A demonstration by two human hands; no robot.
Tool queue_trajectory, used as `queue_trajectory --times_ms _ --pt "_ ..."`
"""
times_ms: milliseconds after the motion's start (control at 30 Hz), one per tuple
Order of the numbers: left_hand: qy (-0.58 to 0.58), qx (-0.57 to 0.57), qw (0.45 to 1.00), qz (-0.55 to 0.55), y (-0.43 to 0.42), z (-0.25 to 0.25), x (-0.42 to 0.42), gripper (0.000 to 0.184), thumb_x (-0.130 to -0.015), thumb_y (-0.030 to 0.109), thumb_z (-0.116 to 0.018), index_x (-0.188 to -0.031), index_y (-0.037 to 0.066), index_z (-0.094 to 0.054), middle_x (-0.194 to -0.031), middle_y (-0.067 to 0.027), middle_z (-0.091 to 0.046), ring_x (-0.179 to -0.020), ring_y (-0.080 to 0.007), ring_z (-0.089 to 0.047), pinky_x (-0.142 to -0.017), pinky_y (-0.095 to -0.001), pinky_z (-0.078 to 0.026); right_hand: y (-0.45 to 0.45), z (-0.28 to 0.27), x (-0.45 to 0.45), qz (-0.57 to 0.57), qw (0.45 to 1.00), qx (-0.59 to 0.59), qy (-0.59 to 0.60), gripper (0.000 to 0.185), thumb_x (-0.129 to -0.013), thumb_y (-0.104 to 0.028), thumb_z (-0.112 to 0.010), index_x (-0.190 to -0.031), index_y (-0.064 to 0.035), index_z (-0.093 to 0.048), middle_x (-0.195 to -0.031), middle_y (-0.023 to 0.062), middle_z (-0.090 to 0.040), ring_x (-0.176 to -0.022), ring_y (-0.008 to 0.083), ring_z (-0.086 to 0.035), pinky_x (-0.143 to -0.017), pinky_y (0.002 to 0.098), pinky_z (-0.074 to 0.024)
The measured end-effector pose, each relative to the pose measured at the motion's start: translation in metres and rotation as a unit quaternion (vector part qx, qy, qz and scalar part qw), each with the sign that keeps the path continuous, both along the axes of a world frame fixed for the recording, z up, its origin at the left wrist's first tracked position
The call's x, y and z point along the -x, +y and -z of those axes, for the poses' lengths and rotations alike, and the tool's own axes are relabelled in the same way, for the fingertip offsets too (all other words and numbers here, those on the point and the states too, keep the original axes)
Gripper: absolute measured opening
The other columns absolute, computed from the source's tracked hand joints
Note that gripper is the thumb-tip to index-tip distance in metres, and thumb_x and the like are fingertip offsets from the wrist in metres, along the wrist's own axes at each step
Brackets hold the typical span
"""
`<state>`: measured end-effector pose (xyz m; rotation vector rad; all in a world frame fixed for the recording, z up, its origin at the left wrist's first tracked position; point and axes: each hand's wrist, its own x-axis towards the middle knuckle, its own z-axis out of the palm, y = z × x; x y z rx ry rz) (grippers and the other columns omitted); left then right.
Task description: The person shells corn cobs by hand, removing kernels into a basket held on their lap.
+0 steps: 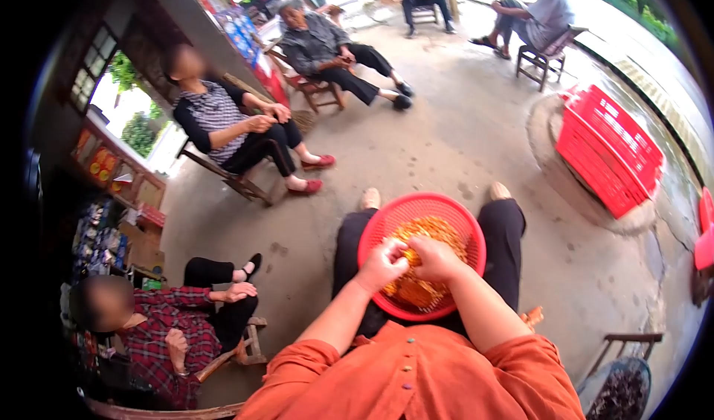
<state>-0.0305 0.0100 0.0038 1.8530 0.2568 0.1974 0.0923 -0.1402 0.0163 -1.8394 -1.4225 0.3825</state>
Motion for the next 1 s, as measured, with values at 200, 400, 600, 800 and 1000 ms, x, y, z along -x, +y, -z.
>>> queue_trajectory --times_ms 200,400,600,800,1000 --pt "-0.011 -0.188 0.982 -0.028 -0.009 -0.025 0.004 0.027 -0.079 0.009 -0.065 -0.105 0.005 -0.060 -0.072 -0.0037 -0.058 -0.062 -0.0129 -0.057 -0.061 -0.0287 -0.048 -0.001 -0.008 0.003 0.005 1.000 0.024 0.006 0.043 -0.064 -0.010 -0.066 -0.105 -0.0031 -0.057 -0.099 0.0202 -0.062 -0.099 0.0380 -0.060 -0.083 0.0433 -0.0492" --pt "-0.014 -0.207 0.978 -0.036 -0.010 -0.021 0.003 0.028 -0.079 0.011 -0.063 -0.106 0.005 -0.062 -0.073 -0.0046 -0.059 -0.062 -0.0142 -0.057 -0.061 -0.0293 -0.049 -0.003 -0.012 0.003 0.016 0.999 0.027 0.017 0.042 -0.064 -0.011 -0.068 -0.104 -0.0020 -0.058 -0.098 0.0212 -0.063 -0.098 0.0383 -0.060 -0.083 0.0433 -0.0495" --pt "-0.016 -0.204 0.978 -0.031 -0.008 -0.015 0.003 0.030 -0.079 0.011 -0.063 -0.108 0.005 -0.062 -0.073 -0.0043 -0.059 -0.062 -0.0141 -0.057 -0.060 -0.0290 -0.048 -0.002 -0.003 -0.001 0.002 0.999 0.031 0.031 0.043 -0.064 -0.013 -0.067 -0.105 -0.0015 -0.059 -0.099 0.0215 -0.063 -0.098 0.0377 -0.061 -0.084 0.0419 -0.0495" --pt "0.011 -0.207 0.978 -0.031 -0.013 -0.024 0.003 0.029 -0.078 0.012 -0.062 -0.106 0.003 -0.062 -0.086 -0.0158 -0.067 -0.078 -0.0300 -0.067 -0.071 -0.0388 -0.053 -0.002 -0.006 -0.003 -0.012 0.998 0.053 0.030 0.043 -0.065 -0.014 -0.066 -0.106 -0.0014 -0.060 -0.099 0.0217 -0.063 -0.098 0.0371 -0.061 -0.084 0.0407 -0.0493" --pt "-0.084 -0.296 0.950 -0.042 -0.013 -0.012 0.001 0.029 -0.079 0.009 -0.060 -0.107 0.004 -0.063 -0.084 -0.0140 -0.066 -0.074 -0.0286 -0.066 -0.067 -0.0389 -0.053 -0.002 -0.006 -0.003 -0.014 0.997 0.062 0.039 0.041 -0.066 -0.015 -0.067 -0.105 -0.0013 -0.060 -0.098 0.0222 -0.064 -0.097 0.0373 -0.062 -0.084 0.0409 -0.0492"
